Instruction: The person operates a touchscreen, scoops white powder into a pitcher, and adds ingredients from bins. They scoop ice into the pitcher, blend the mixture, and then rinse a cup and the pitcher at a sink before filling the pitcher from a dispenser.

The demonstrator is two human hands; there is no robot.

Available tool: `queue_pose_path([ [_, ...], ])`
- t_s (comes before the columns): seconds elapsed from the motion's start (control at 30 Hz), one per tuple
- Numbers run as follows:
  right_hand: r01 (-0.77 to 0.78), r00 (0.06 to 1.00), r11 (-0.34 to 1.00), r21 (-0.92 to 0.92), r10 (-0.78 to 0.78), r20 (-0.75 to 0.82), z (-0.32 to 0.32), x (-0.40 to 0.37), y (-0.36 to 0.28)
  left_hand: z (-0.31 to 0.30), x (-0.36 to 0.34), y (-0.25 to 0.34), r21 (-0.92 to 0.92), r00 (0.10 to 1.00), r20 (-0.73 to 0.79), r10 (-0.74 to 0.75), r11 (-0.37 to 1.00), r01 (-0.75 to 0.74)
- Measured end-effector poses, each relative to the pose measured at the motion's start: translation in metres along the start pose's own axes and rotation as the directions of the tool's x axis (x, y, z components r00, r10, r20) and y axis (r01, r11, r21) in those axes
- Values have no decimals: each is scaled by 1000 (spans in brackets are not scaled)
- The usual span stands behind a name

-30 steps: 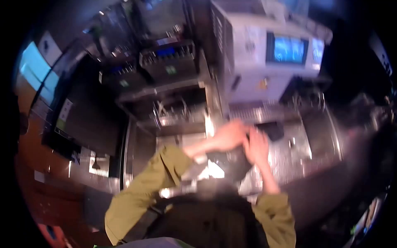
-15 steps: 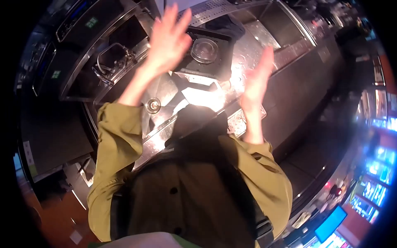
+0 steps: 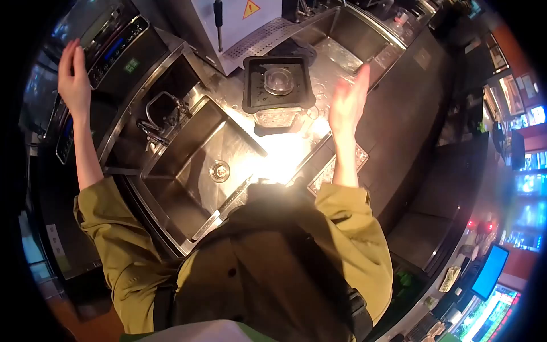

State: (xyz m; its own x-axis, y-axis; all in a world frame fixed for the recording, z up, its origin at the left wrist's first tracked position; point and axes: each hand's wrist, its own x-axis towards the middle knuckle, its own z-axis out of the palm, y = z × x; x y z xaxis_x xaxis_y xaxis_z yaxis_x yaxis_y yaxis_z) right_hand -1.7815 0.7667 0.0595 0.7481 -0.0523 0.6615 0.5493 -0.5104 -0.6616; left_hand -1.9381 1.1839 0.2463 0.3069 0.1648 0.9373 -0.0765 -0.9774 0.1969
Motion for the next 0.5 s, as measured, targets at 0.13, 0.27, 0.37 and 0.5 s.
queue_pose_path([
  [0.13, 461, 827, 762, -455, -181, 533, 49, -29, -21, 19, 13, 12, 190, 963, -100, 252, 955, -230],
  [0.27, 37, 895, 977, 212, -127, 428, 1, -24, 12, -51, 38, -70, 399, 974, 27, 227, 891, -219],
  [0.37, -361, 610, 932, 28, 213, 763, 9, -85, 90, -119, 34, -124, 380, 908, 225, 354, 826, -417],
  [0.5, -592, 806, 549, 591, 394, 441, 73, -112, 74, -145, -9, -116, 654, 856, 515, 56, 620, -434],
])
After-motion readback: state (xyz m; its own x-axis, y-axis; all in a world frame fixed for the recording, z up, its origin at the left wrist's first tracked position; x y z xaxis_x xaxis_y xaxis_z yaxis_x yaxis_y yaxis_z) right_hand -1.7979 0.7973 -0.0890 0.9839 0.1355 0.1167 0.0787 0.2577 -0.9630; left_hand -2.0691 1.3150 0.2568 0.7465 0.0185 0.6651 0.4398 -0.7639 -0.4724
